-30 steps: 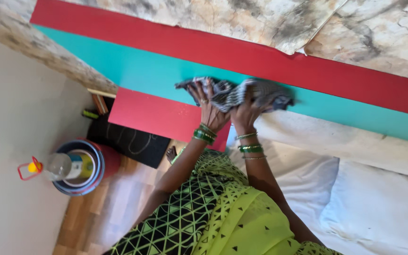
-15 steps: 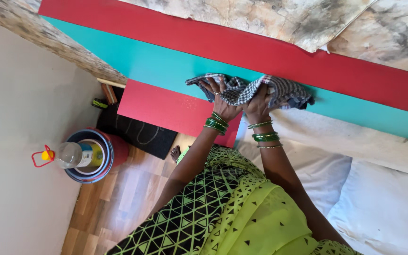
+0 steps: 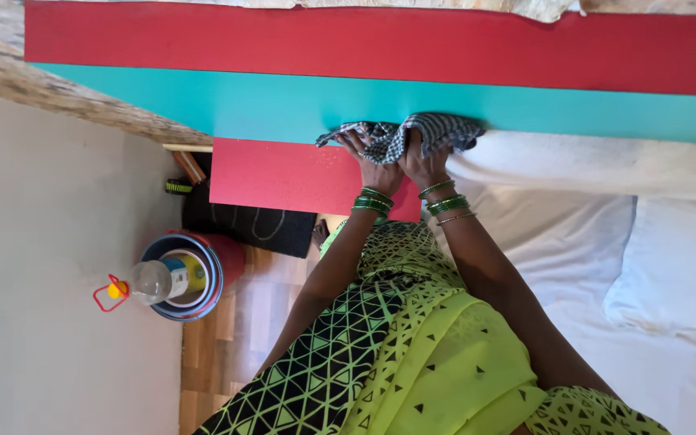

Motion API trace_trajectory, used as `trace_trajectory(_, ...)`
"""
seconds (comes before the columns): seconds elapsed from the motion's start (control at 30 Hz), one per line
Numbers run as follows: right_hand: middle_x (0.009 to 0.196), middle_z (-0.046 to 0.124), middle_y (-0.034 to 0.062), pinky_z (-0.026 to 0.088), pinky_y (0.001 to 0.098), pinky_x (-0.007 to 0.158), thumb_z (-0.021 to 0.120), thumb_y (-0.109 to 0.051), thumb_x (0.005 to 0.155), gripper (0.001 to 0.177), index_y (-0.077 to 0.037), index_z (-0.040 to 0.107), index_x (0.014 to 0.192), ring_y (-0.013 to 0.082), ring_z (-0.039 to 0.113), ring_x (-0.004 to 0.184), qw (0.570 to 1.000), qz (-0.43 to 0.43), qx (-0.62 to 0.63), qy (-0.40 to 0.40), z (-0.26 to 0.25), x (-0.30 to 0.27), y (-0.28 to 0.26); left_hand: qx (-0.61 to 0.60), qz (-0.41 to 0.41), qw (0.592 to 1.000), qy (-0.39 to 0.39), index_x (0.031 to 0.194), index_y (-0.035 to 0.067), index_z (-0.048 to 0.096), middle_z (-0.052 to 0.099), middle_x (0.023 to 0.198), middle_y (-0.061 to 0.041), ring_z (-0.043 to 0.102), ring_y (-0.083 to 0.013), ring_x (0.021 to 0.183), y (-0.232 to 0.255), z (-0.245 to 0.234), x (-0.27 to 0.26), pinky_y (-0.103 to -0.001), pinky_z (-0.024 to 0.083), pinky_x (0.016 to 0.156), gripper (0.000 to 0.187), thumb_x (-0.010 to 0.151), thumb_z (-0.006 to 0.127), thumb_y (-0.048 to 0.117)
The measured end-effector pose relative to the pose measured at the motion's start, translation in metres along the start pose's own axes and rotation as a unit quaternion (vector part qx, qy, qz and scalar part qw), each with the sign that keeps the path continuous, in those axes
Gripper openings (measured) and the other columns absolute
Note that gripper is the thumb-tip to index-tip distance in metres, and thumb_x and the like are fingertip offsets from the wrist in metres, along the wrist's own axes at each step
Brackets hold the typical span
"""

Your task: The person wipes the underside of a red and teal painted shelf with a checkered cloth. The camera is positioned below the shelf, showing the hands moving the cloth back and forth along the surface.

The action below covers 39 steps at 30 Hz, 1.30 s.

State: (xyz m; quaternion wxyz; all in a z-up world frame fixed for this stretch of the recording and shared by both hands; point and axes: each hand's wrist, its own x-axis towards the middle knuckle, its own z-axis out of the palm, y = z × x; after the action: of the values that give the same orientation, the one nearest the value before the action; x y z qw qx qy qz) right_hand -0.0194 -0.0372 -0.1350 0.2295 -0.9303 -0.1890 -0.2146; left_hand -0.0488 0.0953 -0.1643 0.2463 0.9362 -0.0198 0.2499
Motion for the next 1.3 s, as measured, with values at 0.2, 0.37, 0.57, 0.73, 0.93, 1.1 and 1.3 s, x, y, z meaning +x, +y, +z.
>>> trace_trajectory(0.2, 0.128, 0.065, 0.0273, 0.024, 0.0838, 0.099, 0.069, -0.039, 0.09, 0.054, -0.004, 0.066, 0.132, 0.0521, 0.054, 0.12, 0.998, -0.016, -0.052, 0.014, 0.042, -0.037, -0.016, 0.13, 0.008, 0.962, -0.24, 0.157, 0.03, 0.031, 0.024, 0.163, -0.029, 0.01, -0.0622, 0.148, -0.026, -0.035, 0.004, -0.083, -0.002, 0.113, 0.07, 0.092, 0.053, 0.038)
trace_trajectory(0.37, 0.118, 0.067, 0.0273, 0.016, 0.0866, 0.103, 0.063, -0.024, 0.09, 0.033, -0.004, 0.07, 0.116, 0.064, 0.043, 0.132, 0.97, 0.089, -0.104, -0.201, 0.053, -0.055, -0.038, 0.107, 0.038, 0.946, -0.304, 0.159, 0.042, 0.024, 0.027, 0.165, -0.017, 0.022, -0.0525, 0.15, -0.04, -0.044, 0.003, -0.081, 0.007, 0.114, 0.078, 0.09, 0.062, 0.041)
trace_trajectory(0.57, 0.091, 0.052, 0.0523, 0.013, 0.0523, 0.144, 0.048, -0.023, 0.092, 0.092, 0.023, 0.003, 0.158, 0.0609, 0.054, 0.104, 0.911, 0.337, 0.199, -0.131, 0.046, -0.066, -0.08, 0.099, 0.147, 0.949, -0.261, 0.159, 0.028, 0.04, 0.033, 0.169, -0.001, 0.031, -0.0274, 0.155, -0.058, -0.053, -0.013, -0.068, 0.018, 0.122, 0.071, 0.092, 0.063, 0.031)
trace_trajectory(0.73, 0.153, 0.004, 0.053, 0.021, 0.0536, 0.127, 0.067, -0.007, 0.084, 0.09, 0.019, 0.008, 0.147, 0.0625, 0.024, 0.144, 0.951, 0.302, 0.059, 0.007, 0.057, -0.046, -0.101, 0.063, 0.166, 0.958, -0.224, 0.149, 0.02, 0.053, 0.042, 0.161, 0.002, 0.038, -0.0195, 0.15, -0.076, -0.057, -0.015, -0.067, 0.019, 0.125, 0.054, 0.096, 0.061, 0.031)
trace_trajectory(0.93, 0.161, -0.003, 0.0491, 0.009, 0.0572, 0.13, 0.06, -0.005, 0.092, 0.094, 0.019, -0.005, 0.156, 0.0617, 0.008, 0.153, 0.915, 0.343, 0.146, 0.156, 0.067, -0.014, -0.136, 0.025, 0.17, 0.962, -0.213, 0.143, 0.026, 0.058, 0.05, 0.156, 0.004, 0.051, -0.0147, 0.139, -0.101, -0.071, 0.007, -0.073, 0.025, 0.12, 0.04, 0.104, 0.056, 0.034)
trace_trajectory(1.1, 0.166, 0.0, 0.0383, 0.004, 0.0546, 0.131, 0.07, -0.021, 0.102, 0.096, 0.009, -0.001, 0.16, 0.0487, 0.005, 0.158, 0.896, 0.333, 0.102, 0.274, 0.054, 0.042, -0.163, 0.046, 0.196, 0.966, -0.159, 0.146, 0.042, 0.052, 0.051, 0.155, 0.01, 0.052, -0.0208, 0.138, -0.105, -0.111, 0.059, -0.08, 0.033, 0.102, 0.046, 0.1, 0.056, 0.044)
trace_trajectory(1.3, 0.162, 0.009, 0.0312, 0.02, 0.0534, 0.13, 0.08, -0.033, 0.095, 0.114, 0.006, -0.007, 0.156, 0.0404, 0.023, 0.152, 0.834, 0.308, 0.255, 0.38, 0.015, 0.105, -0.212, 0.069, 0.16, 0.973, -0.149, 0.149, 0.056, 0.041, 0.047, 0.156, 0.008, 0.044, -0.03, 0.137, -0.099, -0.168, 0.108, -0.082, 0.032, 0.099, 0.049, 0.101, 0.053, 0.053)
